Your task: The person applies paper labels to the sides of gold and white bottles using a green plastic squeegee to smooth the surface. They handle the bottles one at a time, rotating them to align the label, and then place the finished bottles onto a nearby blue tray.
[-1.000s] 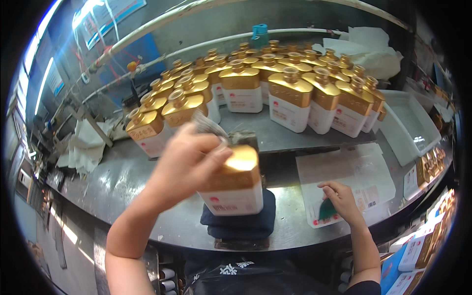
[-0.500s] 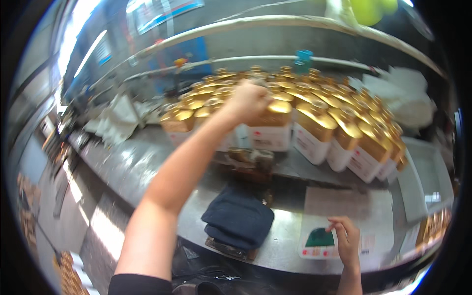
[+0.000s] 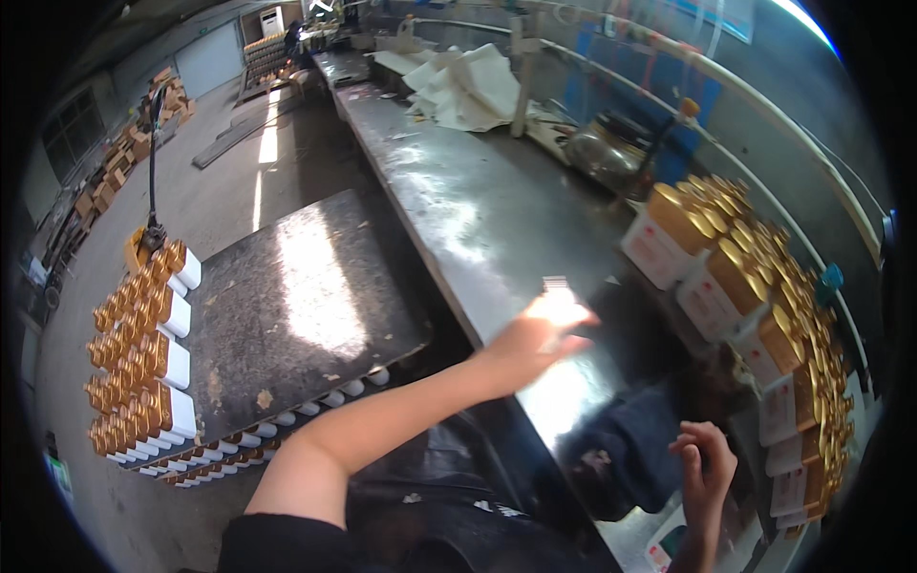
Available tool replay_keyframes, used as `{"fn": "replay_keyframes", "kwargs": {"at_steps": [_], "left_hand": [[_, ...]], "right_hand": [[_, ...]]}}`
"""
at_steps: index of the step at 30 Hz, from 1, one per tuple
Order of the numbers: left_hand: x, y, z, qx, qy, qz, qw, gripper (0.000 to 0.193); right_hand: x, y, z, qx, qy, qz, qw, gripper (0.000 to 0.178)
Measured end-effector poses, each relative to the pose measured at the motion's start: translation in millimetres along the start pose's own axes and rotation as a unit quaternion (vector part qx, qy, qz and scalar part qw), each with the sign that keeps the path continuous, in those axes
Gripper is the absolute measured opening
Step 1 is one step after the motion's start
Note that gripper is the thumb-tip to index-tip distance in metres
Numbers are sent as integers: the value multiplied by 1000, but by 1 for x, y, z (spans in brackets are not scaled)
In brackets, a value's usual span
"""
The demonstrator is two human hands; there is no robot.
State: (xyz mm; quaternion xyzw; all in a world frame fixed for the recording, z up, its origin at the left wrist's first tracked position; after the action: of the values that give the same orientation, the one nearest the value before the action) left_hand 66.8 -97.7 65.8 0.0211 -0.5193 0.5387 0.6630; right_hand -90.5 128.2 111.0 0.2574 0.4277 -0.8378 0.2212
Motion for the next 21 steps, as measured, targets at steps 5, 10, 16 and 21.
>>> {"fn": "replay_keyframes", "kwargs": {"at_steps": [5,10,16,21], "left_hand": [[-137,-97,-64,192,-171,-62,964,19],[-164,-75,5,117,-224,-180,951,25],[-199,-88,36,73,-283,-212,932,25],[-218,-126,26,22,-439,-98,893,20]], "right_hand": [[-10,59,72,-92,99,-28,990,33],[1,101,96,-212,112,-99,966,36],[29,173,126,-279,338,113,892,32],[29,211,200,-288,262,178,904,29]]}}
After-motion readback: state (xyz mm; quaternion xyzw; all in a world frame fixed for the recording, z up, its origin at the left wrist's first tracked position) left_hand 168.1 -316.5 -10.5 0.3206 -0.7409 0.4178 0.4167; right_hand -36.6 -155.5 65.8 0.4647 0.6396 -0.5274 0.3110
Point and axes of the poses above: each hand's wrist, its own z-axis towards the middle knuckle, its own y-axis out of the palm, x = y × z, the point moved 7 cm from there along z, towards the middle knuckle, and after that the axes turned 9 degrees about -y, right-handed, at the moved point
